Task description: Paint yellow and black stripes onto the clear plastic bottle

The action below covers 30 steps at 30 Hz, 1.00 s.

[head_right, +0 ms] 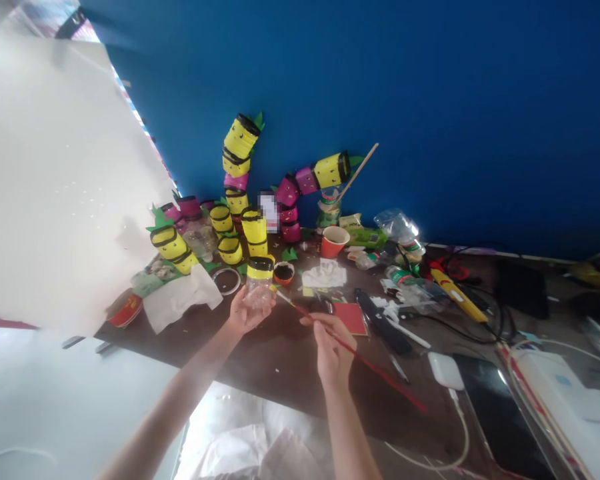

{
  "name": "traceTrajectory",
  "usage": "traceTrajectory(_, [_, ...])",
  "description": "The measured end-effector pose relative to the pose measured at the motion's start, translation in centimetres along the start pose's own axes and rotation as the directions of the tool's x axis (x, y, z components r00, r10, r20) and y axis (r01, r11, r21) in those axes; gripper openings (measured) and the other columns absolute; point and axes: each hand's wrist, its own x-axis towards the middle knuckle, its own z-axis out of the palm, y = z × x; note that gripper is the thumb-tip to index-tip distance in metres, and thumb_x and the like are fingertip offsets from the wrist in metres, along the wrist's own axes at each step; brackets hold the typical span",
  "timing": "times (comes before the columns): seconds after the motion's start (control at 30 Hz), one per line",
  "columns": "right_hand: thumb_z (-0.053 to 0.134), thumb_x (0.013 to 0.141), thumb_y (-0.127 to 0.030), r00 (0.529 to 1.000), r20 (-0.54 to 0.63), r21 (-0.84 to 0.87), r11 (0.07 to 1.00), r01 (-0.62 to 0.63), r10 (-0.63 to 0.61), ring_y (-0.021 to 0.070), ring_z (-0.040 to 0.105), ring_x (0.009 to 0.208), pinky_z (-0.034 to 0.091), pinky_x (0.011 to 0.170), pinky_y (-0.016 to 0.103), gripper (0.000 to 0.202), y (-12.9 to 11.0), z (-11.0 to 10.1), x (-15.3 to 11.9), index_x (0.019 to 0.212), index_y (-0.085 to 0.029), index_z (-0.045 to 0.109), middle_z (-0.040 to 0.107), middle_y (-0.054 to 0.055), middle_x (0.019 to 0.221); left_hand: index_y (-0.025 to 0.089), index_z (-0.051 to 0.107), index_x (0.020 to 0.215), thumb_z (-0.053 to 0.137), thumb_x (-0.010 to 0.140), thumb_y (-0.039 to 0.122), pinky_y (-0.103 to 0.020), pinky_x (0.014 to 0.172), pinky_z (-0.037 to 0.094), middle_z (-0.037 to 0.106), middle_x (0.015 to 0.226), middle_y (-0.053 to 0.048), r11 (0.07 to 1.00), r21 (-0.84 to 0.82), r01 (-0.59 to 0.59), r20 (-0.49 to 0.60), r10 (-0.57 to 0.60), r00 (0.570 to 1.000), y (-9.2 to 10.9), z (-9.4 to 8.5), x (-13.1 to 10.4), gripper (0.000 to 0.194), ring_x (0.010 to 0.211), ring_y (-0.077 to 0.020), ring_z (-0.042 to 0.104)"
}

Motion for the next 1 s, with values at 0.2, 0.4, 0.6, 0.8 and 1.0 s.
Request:
traceTrajectory(0.2, [0.061,0.081,-0.032,0.997,0.074,-0.065,0.998,0.024,-0.019,0.0209,0.070,0.070,0.055,0.064,0.031,0.015,-1.8,0.9,0.4,0.085,-0.019,0.068,0.074,0.005,0.073,0.012,0.062,0.098,0.064,0.070,0.049,-0.024,0.061,0.046,0.067,0.088,-0.011,0.991,-0.103,0.081,0.088,-0.072,0.993,0.0,0.0,-0.1,0.046,0.075,-0.0181,0.064])
traceTrajectory(0.4, [0.061,0.081,-0.033,0.996,0.084,-0.070,0.997,0.022,-0.016,0.0201,0.071,0.067,0.055,0.062,0.030,0.014,-2.0,1.2,0.6,0.084,-0.020,0.067,0.074,0.005,0.072,0.012,0.062,0.099,0.061,0.072,0.045,-0.025,0.060,0.045,0.068,0.091,-0.012,0.985,-0.123,0.123,0.118,-0.109,0.987,-0.2,-0.7,0.1,0.042,0.078,-0.0211,0.066])
traceTrajectory(0.6, [0.061,0.082,-0.033,0.998,0.068,-0.081,0.997,0.008,-0.003,0.0202,0.071,0.068,0.055,0.062,0.030,0.015,-1.5,1.0,0.5,0.084,-0.020,0.067,0.074,0.005,0.071,0.012,0.062,0.098,0.060,0.072,0.046,-0.026,0.058,0.042,0.068,0.090,-0.014,0.979,-0.130,0.154,0.156,-0.133,0.979,-0.3,-1.0,0.2,0.043,0.078,-0.0221,0.065])
traceTrajectory(0.8, [0.061,0.081,-0.033,0.999,0.033,-0.082,0.996,0.028,-0.026,0.0200,0.071,0.067,0.055,0.063,0.030,0.015,-1.3,0.9,0.6,0.082,-0.019,0.067,0.074,0.005,0.071,0.009,0.062,0.102,0.059,0.071,0.049,-0.025,0.055,0.040,0.066,0.087,-0.015,0.971,-0.133,0.200,0.188,-0.174,0.967,-0.2,-1.3,0.3,0.051,0.072,-0.0207,0.062])
traceTrajectory(1.0, [0.062,0.080,-0.031,1.000,0.021,-0.078,0.997,0.009,-0.008,0.0206,0.070,0.067,0.054,0.063,0.031,0.014,-1.1,0.4,0.5,0.082,-0.019,0.068,0.074,0.005,0.071,0.005,0.060,0.108,0.061,0.068,0.051,-0.024,0.053,0.039,0.065,0.084,-0.015,0.963,-0.155,0.219,0.217,-0.183,0.959,-0.2,-1.4,0.3,0.061,0.070,-0.0192,0.061])
